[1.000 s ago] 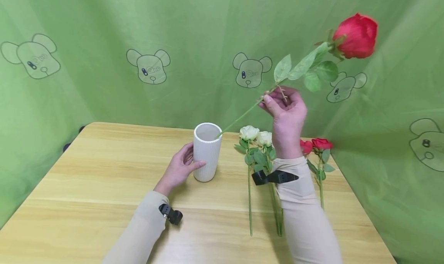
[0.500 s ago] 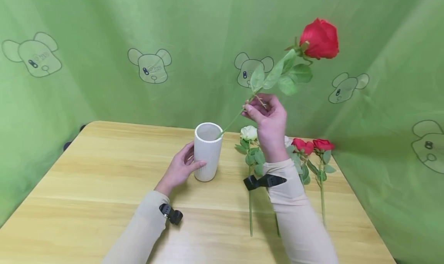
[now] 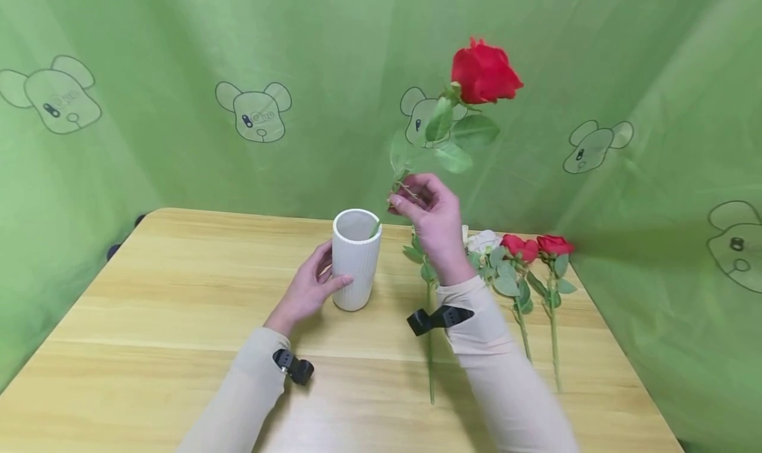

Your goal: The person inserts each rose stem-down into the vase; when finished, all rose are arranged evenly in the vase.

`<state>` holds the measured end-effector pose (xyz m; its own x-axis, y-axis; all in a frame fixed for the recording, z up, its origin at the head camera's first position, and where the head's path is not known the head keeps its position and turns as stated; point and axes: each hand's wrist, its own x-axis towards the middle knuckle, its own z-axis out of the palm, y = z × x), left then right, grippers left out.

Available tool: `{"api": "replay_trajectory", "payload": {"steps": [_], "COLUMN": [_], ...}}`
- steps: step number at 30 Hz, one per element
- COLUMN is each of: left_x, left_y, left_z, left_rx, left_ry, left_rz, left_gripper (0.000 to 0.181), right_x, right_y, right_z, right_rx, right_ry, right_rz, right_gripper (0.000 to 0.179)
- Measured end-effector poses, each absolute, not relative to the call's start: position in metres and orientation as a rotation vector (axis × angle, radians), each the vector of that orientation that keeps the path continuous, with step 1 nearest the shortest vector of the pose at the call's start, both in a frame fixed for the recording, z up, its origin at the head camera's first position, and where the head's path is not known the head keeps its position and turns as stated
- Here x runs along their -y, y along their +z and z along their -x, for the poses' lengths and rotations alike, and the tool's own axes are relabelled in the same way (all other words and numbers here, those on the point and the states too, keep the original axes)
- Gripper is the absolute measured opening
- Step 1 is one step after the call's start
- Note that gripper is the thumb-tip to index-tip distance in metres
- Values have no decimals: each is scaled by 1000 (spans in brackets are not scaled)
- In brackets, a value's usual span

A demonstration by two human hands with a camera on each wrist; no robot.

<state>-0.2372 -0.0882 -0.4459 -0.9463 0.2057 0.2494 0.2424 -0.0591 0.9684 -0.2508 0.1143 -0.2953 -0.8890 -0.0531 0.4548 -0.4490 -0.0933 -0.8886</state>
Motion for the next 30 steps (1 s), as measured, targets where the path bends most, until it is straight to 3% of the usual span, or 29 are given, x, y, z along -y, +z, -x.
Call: {"api": "replay_trajectory", "payload": {"steps": [12,23,30], "left_x": [89,88,90], "left_y": [-446,-419,-435], "left_z": [238,222,233], "left_rx": [2163,2205,2229], "left_ry": [-2195,-2215,-2187], "left_rz": [493,475,469], "left_gripper": [75,76,78], "right_x": [-109,-134,-143], "right_y": [-311,-324,-328], "right_z": [254,260,260], "right_rx": [2223,2467,2436], "right_ry": [1869,1537,1618], "right_rz": [-547,-594,-582], "right_gripper": [15,30,38]}}
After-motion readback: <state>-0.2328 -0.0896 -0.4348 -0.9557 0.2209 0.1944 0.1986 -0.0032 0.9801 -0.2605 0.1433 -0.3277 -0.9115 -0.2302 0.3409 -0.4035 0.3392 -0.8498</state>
